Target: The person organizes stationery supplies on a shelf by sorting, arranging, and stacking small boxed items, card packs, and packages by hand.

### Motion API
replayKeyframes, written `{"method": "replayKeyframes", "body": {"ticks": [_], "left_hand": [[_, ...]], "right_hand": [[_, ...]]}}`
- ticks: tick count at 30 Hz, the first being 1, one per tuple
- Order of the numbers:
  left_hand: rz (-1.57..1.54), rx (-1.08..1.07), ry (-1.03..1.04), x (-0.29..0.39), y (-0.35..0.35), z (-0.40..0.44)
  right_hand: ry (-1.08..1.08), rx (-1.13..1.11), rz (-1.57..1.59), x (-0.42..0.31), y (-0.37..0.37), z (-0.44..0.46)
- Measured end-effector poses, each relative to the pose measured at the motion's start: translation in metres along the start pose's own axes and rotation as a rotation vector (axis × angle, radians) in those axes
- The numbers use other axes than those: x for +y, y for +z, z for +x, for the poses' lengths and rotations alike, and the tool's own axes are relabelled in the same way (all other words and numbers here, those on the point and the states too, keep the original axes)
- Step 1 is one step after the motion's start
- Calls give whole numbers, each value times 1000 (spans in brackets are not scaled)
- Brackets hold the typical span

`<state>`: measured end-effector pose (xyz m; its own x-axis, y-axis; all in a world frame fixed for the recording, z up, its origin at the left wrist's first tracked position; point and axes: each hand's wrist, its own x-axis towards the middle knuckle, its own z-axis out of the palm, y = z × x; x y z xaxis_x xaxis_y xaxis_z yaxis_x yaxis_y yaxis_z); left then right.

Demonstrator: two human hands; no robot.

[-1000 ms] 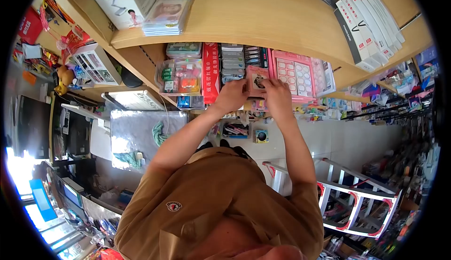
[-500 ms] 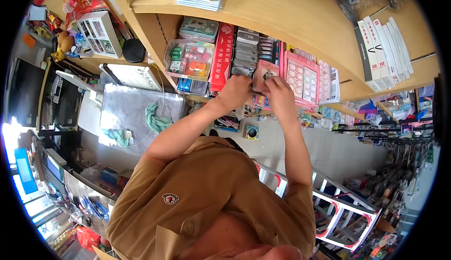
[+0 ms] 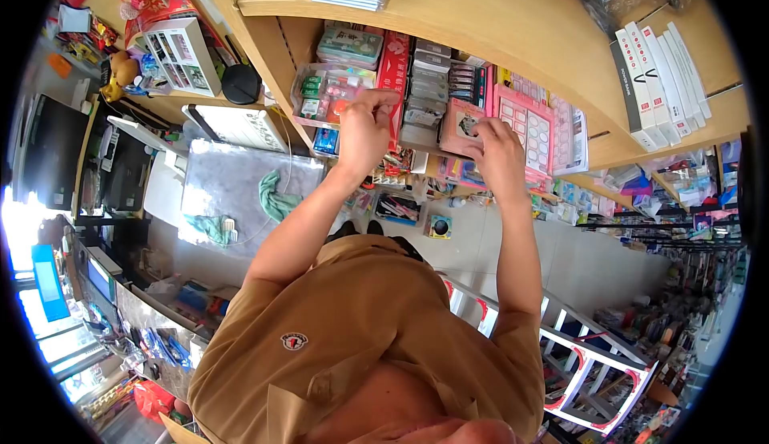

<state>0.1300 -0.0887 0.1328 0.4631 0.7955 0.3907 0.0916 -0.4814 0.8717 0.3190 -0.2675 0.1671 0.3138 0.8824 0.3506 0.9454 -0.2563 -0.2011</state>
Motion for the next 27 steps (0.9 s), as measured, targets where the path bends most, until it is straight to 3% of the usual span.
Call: {"method": "replayKeyframes", "body": {"ticks": [2,5,9,11,15,18,27], "left_hand": [[-20,-9,-68,1,1,-3],[30,-14,8,0,4,-6],[76,-193,58,15,1,-10],[213,-291,431,11,5,-11],[424,-427,581,15,13,-20],[576,-368,670,-1,27,-22],[550,-311,635,-8,36,-26]], "right_hand": [[-7,-19,-4,2,1,2],[-31,-50,-34,3,-3,4],[-121,-67,-68,14,8,2],[-108,-105,-55,17,13,2],[-163,-104,-75,17,13,0],[-171,-84,-55,16,20,-6],[-113,-96,-32,21,11,-15]]}}
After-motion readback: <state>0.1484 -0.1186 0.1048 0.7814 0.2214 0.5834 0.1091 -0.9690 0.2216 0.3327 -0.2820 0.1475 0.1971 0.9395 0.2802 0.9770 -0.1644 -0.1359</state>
